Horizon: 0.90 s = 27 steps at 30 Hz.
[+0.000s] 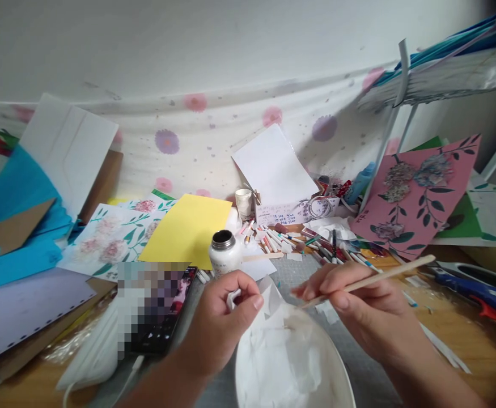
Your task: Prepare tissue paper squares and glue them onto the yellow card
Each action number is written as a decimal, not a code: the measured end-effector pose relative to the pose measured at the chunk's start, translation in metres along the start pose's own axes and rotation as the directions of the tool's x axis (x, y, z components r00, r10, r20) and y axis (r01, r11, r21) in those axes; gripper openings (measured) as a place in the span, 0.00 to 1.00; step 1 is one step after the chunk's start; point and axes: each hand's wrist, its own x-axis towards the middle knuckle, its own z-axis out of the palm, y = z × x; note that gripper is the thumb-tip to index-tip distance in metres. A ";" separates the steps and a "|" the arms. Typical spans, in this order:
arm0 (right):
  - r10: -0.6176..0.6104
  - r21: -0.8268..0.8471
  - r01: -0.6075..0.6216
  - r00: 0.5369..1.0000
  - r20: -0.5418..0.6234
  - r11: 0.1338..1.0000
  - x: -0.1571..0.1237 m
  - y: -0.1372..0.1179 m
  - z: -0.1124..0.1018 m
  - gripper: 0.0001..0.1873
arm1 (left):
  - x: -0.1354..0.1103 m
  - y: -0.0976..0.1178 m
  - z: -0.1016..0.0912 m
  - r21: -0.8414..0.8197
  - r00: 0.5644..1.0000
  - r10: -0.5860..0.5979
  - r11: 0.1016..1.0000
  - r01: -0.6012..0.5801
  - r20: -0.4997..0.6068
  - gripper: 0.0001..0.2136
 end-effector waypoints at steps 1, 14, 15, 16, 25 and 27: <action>-0.009 -0.059 0.009 1.000 0.000 0.998 -0.001 0.002 0.003 0.05 | 0.000 0.002 0.001 0.046 1.000 0.025 0.999 -0.025 0.010 0.08; -0.100 -0.389 0.079 0.994 -0.034 0.918 -0.001 0.003 0.012 0.06 | -0.004 0.007 0.002 0.169 0.991 0.126 0.977 -0.130 0.034 0.07; -0.096 -0.390 0.074 0.995 -0.038 0.918 -0.001 0.003 0.011 0.06 | -0.004 0.006 0.002 0.167 0.992 0.122 0.978 -0.124 0.020 0.08; -0.091 -0.389 0.068 0.995 -0.041 0.919 -0.001 0.003 0.010 0.06 | -0.003 0.006 0.002 0.163 0.993 0.117 0.980 -0.116 0.003 0.08; -0.059 -0.300 0.032 0.995 -0.081 0.953 0.001 0.003 -0.003 0.05 | 0.000 0.002 0.002 0.167 0.999 0.023 0.986 -0.019 -0.023 0.09; -0.045 -0.263 0.024 0.996 -0.075 0.965 0.001 0.004 -0.005 0.05 | 0.000 0.002 0.001 0.154 0.998 0.037 0.988 -0.030 -0.046 0.08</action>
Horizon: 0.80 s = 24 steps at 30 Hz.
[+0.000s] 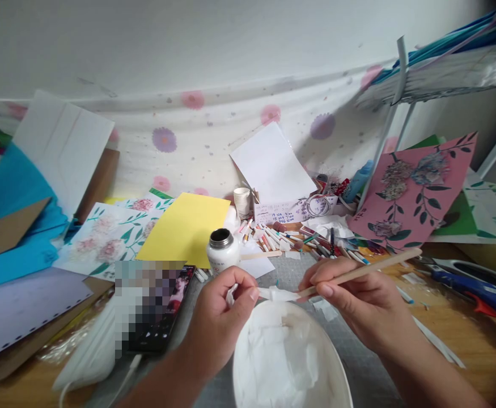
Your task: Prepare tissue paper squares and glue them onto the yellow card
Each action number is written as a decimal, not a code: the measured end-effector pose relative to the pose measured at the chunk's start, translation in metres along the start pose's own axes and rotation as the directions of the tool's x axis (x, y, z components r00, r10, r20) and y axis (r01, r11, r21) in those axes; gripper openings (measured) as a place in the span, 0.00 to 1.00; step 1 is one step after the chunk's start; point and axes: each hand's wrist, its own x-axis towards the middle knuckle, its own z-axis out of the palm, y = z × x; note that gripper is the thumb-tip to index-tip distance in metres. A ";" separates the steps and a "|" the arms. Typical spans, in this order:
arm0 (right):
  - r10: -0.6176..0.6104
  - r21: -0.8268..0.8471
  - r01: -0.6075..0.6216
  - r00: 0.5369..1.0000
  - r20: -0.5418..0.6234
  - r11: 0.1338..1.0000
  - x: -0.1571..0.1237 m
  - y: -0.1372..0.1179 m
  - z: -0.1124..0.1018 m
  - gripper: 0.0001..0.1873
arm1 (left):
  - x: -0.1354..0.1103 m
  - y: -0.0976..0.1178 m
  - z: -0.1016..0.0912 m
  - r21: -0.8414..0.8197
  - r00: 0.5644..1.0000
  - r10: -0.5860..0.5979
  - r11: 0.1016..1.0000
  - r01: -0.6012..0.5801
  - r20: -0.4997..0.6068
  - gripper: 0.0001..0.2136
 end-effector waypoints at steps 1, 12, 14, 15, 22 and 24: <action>0.004 0.023 -0.004 1.000 0.005 1.000 0.000 0.000 0.000 0.05 | 0.000 0.000 0.000 -0.010 1.000 0.004 1.000 -0.004 -0.016 0.08; 0.053 0.177 -0.066 0.996 0.076 0.982 0.003 -0.005 -0.016 0.03 | 0.003 -0.014 -0.004 -0.166 0.999 -0.041 0.986 0.036 -0.029 0.08; 0.059 0.161 -0.082 0.988 0.144 0.983 0.003 -0.008 -0.017 0.02 | 0.002 -0.011 -0.006 -0.162 0.999 -0.005 0.987 0.011 0.040 0.08; 0.064 0.149 -0.094 0.979 0.194 0.984 0.003 -0.010 -0.017 0.02 | 0.002 -0.008 -0.006 -0.159 0.995 0.014 0.987 0.001 0.095 0.07; 0.082 0.070 -0.122 0.907 0.414 0.990 0.004 -0.015 -0.013 0.03 | 0.003 0.003 -0.005 -0.098 0.954 0.025 0.995 0.005 0.299 0.05; 0.079 0.061 -0.114 0.910 0.408 0.992 0.004 -0.015 -0.012 0.03 | 0.003 0.002 -0.005 -0.113 0.951 0.028 0.994 0.007 0.308 0.04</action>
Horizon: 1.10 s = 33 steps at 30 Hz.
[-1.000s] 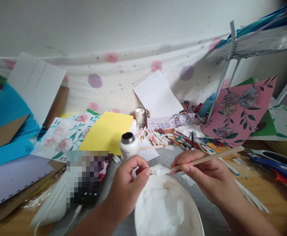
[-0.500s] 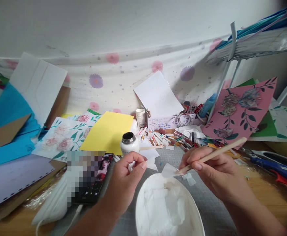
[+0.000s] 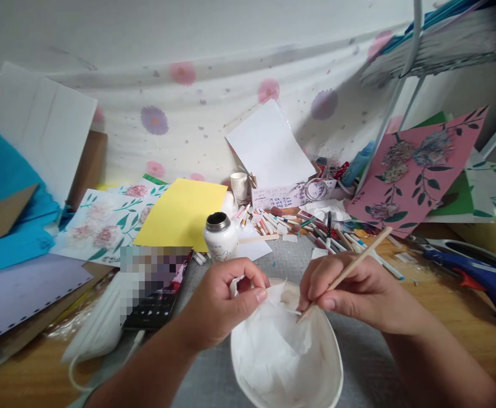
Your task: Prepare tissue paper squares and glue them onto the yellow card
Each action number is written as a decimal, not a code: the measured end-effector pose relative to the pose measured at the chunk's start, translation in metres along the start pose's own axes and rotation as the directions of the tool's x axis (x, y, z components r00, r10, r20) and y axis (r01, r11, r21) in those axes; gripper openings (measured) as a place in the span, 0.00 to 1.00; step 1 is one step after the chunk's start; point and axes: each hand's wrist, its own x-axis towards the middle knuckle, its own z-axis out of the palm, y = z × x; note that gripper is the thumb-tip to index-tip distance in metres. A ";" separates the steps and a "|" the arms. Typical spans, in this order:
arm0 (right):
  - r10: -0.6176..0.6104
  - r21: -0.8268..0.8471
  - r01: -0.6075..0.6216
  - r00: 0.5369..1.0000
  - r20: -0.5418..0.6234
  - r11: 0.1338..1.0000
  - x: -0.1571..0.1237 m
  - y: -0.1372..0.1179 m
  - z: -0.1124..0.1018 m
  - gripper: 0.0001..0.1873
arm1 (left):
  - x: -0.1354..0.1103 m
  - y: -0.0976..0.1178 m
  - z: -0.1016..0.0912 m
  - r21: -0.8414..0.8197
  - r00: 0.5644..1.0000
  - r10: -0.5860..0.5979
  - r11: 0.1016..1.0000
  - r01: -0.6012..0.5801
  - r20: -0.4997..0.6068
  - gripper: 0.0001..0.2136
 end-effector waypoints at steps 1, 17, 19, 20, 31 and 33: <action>-0.002 -0.004 0.002 1.000 -0.005 1.000 0.000 0.000 0.000 0.03 | 0.000 0.000 0.000 -0.012 1.000 0.002 1.000 -0.002 0.004 0.04; -0.024 0.181 0.036 0.997 -0.071 0.983 0.000 0.005 -0.001 0.04 | -0.001 -0.006 -0.004 -0.242 0.998 -0.059 0.969 0.050 -0.028 0.03; -0.031 0.204 0.053 0.994 -0.108 0.978 -0.001 0.007 -0.002 0.05 | 0.000 -0.003 -0.005 -0.171 0.999 -0.042 0.984 0.040 -0.009 0.04; -0.031 0.209 0.057 0.992 -0.125 0.976 -0.001 0.009 -0.003 0.05 | 0.001 -0.002 -0.005 -0.127 0.999 -0.040 0.991 0.040 0.002 0.04; -0.041 0.092 0.064 0.970 -0.238 0.994 0.001 0.016 0.012 0.04 | 0.005 -0.005 -0.004 -0.657 0.982 -0.186 0.742 0.135 -0.008 0.25; -0.058 0.058 0.074 0.968 -0.245 0.996 0.001 0.015 0.015 0.05 | 0.005 -0.004 -0.005 -0.703 0.977 -0.215 0.694 0.154 0.002 0.19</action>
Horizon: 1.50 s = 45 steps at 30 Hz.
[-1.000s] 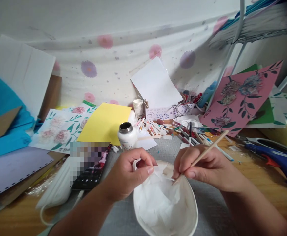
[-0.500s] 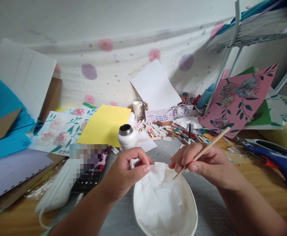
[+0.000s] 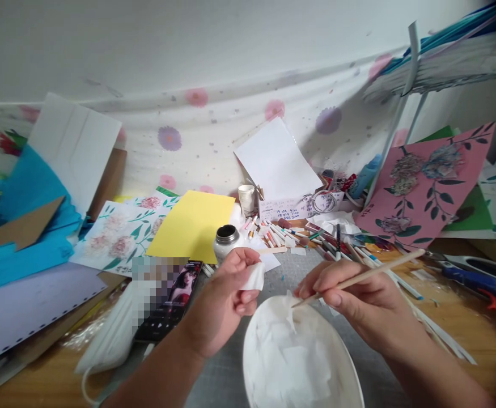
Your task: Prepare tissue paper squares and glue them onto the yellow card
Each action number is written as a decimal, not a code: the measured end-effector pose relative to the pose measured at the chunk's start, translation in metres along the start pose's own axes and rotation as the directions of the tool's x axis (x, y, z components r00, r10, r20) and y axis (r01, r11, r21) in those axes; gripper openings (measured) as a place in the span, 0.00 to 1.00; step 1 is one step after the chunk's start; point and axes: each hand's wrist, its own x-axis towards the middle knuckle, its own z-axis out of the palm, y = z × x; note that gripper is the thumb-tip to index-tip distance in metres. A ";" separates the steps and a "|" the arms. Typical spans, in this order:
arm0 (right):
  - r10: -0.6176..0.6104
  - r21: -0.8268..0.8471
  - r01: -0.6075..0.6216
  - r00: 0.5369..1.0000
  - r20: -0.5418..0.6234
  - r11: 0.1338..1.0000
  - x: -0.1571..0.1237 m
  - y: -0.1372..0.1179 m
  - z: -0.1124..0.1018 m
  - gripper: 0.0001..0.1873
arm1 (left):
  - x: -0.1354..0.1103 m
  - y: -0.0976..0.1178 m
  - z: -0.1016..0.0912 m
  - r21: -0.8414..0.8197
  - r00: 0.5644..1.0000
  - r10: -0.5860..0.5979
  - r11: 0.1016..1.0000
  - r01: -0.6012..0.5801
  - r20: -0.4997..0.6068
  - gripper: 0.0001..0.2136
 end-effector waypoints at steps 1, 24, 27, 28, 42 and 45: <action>-0.007 -0.011 0.007 1.000 -0.007 1.000 0.000 0.000 0.001 0.05 | 0.000 0.000 0.001 -0.001 1.000 -0.005 1.000 0.005 0.009 0.17; -0.306 -0.310 0.297 0.952 0.020 0.903 0.002 -0.010 0.016 0.08 | -0.002 -0.011 -0.001 0.290 0.987 0.162 0.944 -0.157 0.006 0.05; -0.317 -0.370 0.311 0.947 0.045 0.875 0.002 -0.012 0.016 0.10 | -0.002 -0.011 0.000 0.321 0.985 0.172 0.933 -0.164 0.002 0.05; -0.315 -0.379 0.312 0.947 0.056 0.871 0.001 -0.012 0.016 0.11 | -0.003 -0.011 0.000 0.331 0.985 0.173 0.929 -0.163 -0.001 0.05; -0.302 -0.476 0.301 0.950 0.077 0.826 -0.001 -0.012 0.018 0.12 | -0.005 -0.010 0.004 0.350 0.993 0.120 0.930 -0.111 -0.004 0.06; -0.304 -0.466 0.276 0.953 0.017 0.841 0.001 -0.012 0.020 0.11 | -0.005 -0.011 0.006 0.364 0.993 0.119 0.925 -0.108 -0.009 0.06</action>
